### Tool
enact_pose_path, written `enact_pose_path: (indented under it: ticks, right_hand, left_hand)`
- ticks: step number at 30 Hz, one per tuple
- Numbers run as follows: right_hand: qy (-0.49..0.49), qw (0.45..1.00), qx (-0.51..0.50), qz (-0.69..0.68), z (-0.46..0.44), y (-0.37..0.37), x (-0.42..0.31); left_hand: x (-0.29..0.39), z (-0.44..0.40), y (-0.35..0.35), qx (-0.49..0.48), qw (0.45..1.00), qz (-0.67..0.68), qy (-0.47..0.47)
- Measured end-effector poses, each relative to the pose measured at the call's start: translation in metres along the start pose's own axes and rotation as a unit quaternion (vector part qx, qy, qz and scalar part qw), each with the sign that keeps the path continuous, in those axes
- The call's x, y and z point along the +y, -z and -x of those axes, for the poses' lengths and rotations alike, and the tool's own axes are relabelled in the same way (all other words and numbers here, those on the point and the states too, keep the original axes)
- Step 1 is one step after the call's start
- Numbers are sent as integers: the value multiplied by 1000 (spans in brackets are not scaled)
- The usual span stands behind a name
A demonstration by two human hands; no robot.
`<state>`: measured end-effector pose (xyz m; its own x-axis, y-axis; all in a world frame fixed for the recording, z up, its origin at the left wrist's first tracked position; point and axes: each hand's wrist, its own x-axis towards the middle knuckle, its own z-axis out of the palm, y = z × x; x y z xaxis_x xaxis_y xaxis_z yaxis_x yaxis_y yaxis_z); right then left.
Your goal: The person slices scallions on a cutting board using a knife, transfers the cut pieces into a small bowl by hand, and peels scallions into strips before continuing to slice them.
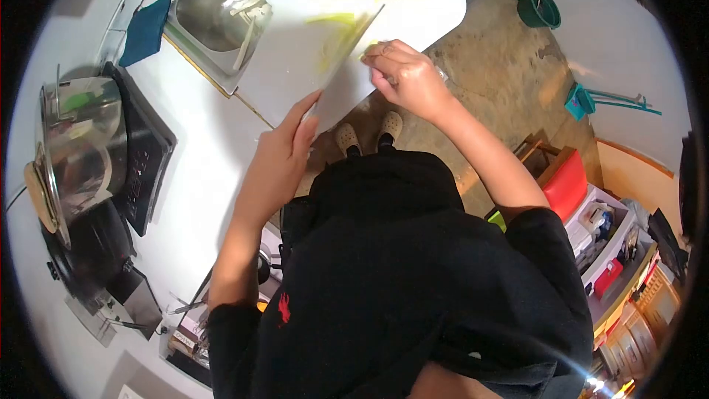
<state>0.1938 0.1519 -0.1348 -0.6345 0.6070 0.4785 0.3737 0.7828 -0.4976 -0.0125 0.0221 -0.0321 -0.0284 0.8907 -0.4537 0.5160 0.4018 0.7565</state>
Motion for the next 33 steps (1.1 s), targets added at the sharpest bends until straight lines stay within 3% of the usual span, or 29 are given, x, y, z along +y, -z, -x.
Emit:
enact_pose_path:
  ticks: [4, 7, 16, 22, 25, 28, 33]
  right_hand:
    - [-3, 1000, 9, -11, 0, -1, 1]
    - [-10, 1000, 1, -14, -1, 2, 0]
    - [-7, 1000, -15, 1, 0, 4, 0]
    - [-8, 1000, 5, -27, 1, 2, 2]
    - [-2, 999, 4, -38, 1, 0, 4]
    - [1, 999, 8, -49, 0, 3, 3]
    - [7, 995, 11, -103, 2, 4, 6]
  left_hand:
    - [11, 14, 7, -50, 997, -14, 57]
    - [2, 6, 1, -25, 1000, -14, -4]
    - [35, -62, -28, -3, 995, -70, -71]
    - [-10, 0, -27, 80, 988, -51, -120]
    - [-7, 21, -2, -10, 997, 27, 68]
    - [-3, 17, -4, 40, 998, 31, 24]
    - [-3, 18, -3, 24, 974, 222, 43]
